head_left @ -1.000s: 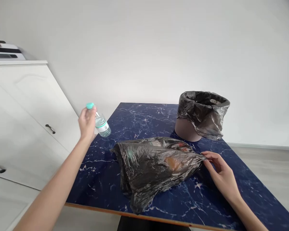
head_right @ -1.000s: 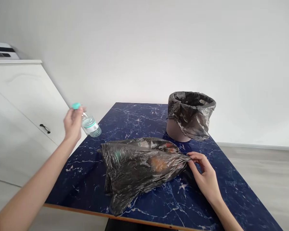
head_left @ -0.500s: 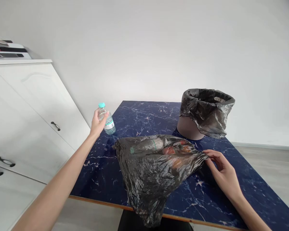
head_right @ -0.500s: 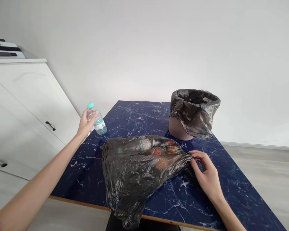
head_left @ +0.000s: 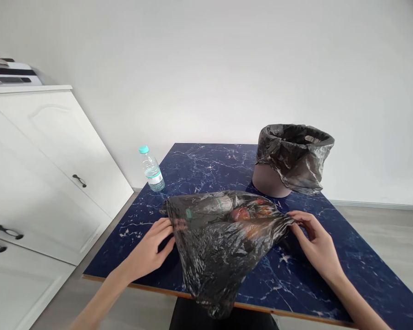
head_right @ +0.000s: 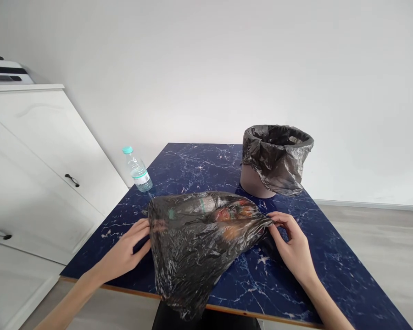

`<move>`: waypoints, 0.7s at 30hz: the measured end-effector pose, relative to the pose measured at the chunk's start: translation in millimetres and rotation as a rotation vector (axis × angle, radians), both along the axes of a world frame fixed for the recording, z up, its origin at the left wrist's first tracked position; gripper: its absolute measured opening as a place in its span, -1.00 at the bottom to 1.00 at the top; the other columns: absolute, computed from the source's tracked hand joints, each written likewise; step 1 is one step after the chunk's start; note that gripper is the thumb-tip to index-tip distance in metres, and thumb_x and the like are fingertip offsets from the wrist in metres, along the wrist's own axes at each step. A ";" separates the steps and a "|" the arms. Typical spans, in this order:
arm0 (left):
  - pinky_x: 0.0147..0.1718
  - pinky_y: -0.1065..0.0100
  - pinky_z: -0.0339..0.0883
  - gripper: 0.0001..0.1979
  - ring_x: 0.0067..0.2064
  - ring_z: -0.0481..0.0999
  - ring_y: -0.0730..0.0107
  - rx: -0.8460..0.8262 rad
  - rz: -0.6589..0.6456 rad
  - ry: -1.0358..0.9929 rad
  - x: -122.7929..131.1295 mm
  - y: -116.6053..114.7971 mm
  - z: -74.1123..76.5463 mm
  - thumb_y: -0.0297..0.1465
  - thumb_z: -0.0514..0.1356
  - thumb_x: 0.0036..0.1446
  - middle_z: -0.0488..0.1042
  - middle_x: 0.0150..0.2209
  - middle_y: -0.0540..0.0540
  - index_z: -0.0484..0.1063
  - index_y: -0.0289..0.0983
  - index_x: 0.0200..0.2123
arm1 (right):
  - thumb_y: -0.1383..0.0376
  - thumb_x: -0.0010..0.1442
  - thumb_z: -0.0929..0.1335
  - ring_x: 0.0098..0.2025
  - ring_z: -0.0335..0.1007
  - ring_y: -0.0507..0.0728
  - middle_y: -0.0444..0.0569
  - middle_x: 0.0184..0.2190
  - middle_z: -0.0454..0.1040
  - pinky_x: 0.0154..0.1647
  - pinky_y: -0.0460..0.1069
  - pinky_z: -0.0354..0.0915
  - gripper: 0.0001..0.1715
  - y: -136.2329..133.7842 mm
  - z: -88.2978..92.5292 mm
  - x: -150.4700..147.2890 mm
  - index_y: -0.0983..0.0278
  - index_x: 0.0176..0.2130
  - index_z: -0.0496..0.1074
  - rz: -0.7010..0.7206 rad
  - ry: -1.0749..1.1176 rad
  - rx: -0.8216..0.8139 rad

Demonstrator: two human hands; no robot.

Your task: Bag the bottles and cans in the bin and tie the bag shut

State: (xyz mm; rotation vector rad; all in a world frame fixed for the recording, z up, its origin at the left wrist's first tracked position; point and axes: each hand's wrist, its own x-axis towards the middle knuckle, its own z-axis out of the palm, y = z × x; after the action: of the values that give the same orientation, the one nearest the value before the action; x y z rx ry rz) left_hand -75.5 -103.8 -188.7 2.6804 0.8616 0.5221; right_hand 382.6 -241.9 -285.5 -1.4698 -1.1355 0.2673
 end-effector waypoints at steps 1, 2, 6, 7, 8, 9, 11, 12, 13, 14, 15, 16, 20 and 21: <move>0.37 -0.01 0.36 -0.54 0.41 0.41 0.04 0.000 -0.021 0.026 7.7 1.1 -1.5 -0.29 0.03 0.56 0.43 0.40 -0.14 0.34 -0.01 0.43 | 0.04 0.42 0.41 0.09 0.50 0.23 0.02 0.04 0.54 0.14 0.14 0.40 -0.74 0.2 -0.7 0.4 0.10 0.00 0.51 -0.001 -0.001 0.003; 0.42 -0.03 0.29 -0.48 0.47 0.32 0.03 0.002 -0.043 0.041 16.3 4.0 -2.8 -0.27 0.02 0.57 0.34 0.47 -0.12 0.20 0.02 0.51 | 0.04 0.42 0.41 0.09 0.50 0.23 0.02 0.04 0.54 0.14 0.14 0.40 -0.74 0.4 -1.2 0.8 0.11 -0.01 0.51 -0.004 -0.001 0.008; 0.44 -0.13 0.25 -0.41 0.51 0.25 -0.05 0.090 -0.056 -0.011 53.1 23.7 -8.1 -0.18 0.04 0.56 0.26 0.51 -0.15 0.06 0.02 0.56 | 0.04 0.42 0.41 0.09 0.50 0.24 0.04 0.05 0.54 0.16 0.16 0.41 -0.75 0.9 0.0 1.4 0.12 -0.03 0.49 -0.015 0.001 0.021; 0.41 -0.17 0.27 -0.46 0.48 0.32 -0.07 0.130 -0.028 -0.045 61.2 27.9 -8.8 -0.17 0.04 0.56 0.34 0.46 -0.18 0.16 0.01 0.52 | 0.04 0.42 0.41 0.09 0.51 0.24 0.05 0.05 0.54 0.16 0.16 0.41 -0.75 1.1 0.8 1.3 0.13 -0.03 0.49 -0.016 -0.003 0.022; 0.38 -0.20 0.30 -0.51 0.43 0.39 -0.09 0.164 0.004 -0.073 68.1 31.2 -8.9 -0.18 0.03 0.56 0.44 0.39 -0.20 0.27 -0.01 0.46 | 0.04 0.42 0.40 0.09 0.51 0.25 0.05 0.04 0.54 0.16 0.17 0.42 -0.75 1.3 1.7 1.1 0.13 -0.03 0.48 -0.018 -0.008 0.022; 0.34 -0.22 0.34 -0.56 0.36 0.47 -0.11 0.192 0.035 -0.090 73.7 33.4 -8.3 -0.19 0.02 0.56 0.52 0.30 -0.21 0.36 -0.03 0.39 | 0.04 0.42 0.40 0.09 0.51 0.25 0.06 0.04 0.54 0.15 0.17 0.43 -0.75 1.6 2.6 0.9 0.13 -0.04 0.48 -0.019 -0.014 0.024; 0.26 -0.22 0.41 -0.62 0.22 0.60 -0.11 0.232 0.076 -0.094 80.1 34.8 -5.2 -0.19 0.03 0.54 0.62 0.14 -0.22 0.49 -0.08 0.26 | 0.05 0.43 0.39 0.09 0.52 0.25 0.06 0.04 0.55 0.13 0.16 0.44 -0.76 2.3 4.2 0.6 0.13 -0.06 0.47 -0.020 -0.027 0.028; 0.24 -0.21 0.42 -0.63 0.17 0.63 -0.11 0.244 0.082 -0.081 80.8 34.4 -3.2 -0.18 0.05 0.53 0.65 0.09 -0.22 0.52 -0.09 0.23 | 0.05 0.43 0.38 0.09 0.52 0.25 0.07 0.04 0.55 0.13 0.16 0.44 -0.77 2.5 4.9 0.4 0.13 -0.06 0.47 -0.020 -0.032 0.031; 0.24 -0.19 0.43 -0.63 0.15 0.64 -0.11 0.252 0.081 -0.066 79.9 33.8 -1.3 -0.16 0.07 0.52 0.66 0.07 -0.21 0.53 -0.09 0.20 | 0.05 0.44 0.38 0.08 0.52 0.25 0.07 0.04 0.55 0.12 0.16 0.45 -0.77 2.7 5.5 0.1 0.13 -0.07 0.47 -0.020 -0.036 0.034; 0.24 -0.16 0.44 -0.64 0.14 0.65 -0.11 0.255 0.076 -0.051 77.7 33.2 0.4 -0.15 0.08 0.51 0.68 0.06 -0.19 0.55 -0.08 0.18 | 0.06 0.44 0.38 0.08 0.52 0.25 0.07 0.04 0.55 0.12 0.16 0.44 -0.78 2.9 6.2 -0.2 0.13 -0.07 0.47 -0.019 -0.039 0.035; 0.23 -0.12 0.45 -0.63 0.14 0.66 -0.11 0.257 0.072 -0.038 74.5 32.7 1.7 -0.13 0.08 0.51 0.69 0.05 -0.18 0.57 -0.07 0.16 | 0.06 0.44 0.38 0.08 0.52 0.24 0.06 0.04 0.55 0.12 0.16 0.44 -0.78 2.9 6.9 -0.6 0.13 -0.08 0.47 -0.017 -0.042 0.035; 0.22 -0.10 0.47 -0.63 0.14 0.67 -0.11 0.256 0.074 -0.023 70.4 32.5 2.6 -0.12 0.07 0.50 0.70 0.06 -0.16 0.58 -0.07 0.14 | 0.06 0.44 0.37 0.08 0.52 0.24 0.06 0.04 0.55 0.12 0.15 0.45 -0.79 2.8 7.6 -1.1 0.13 -0.08 0.47 -0.015 -0.046 0.035; -0.03 -0.03 0.57 -0.60 -0.01 0.73 -0.17 0.241 0.148 0.103 53.3 31.5 6.2 -0.12 0.04 0.48 0.74 -0.02 -0.19 0.65 -0.08 0.03 | 0.06 0.45 0.37 0.09 0.52 0.25 0.07 0.04 0.55 0.11 0.15 0.45 -0.78 2.1 10.1 -2.8 0.13 -0.09 0.46 -0.011 -0.063 0.030; -0.12 0.00 0.58 -0.59 -0.11 0.75 -0.17 0.226 0.176 0.168 50.3 30.5 7.7 -0.14 0.02 0.47 0.75 -0.13 -0.21 0.67 -0.09 -0.03 | 0.06 0.45 0.37 0.09 0.52 0.25 0.07 0.05 0.55 0.11 0.15 0.45 -0.78 1.9 10.3 -3.0 0.13 -0.09 0.46 -0.011 -0.064 0.027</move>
State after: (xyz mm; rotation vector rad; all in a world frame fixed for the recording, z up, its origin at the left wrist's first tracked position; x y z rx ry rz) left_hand -25.2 -73.4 -181.0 2.9020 1.1564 0.4614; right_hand 379.6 -240.0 -275.2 -1.4690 -1.1778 0.1976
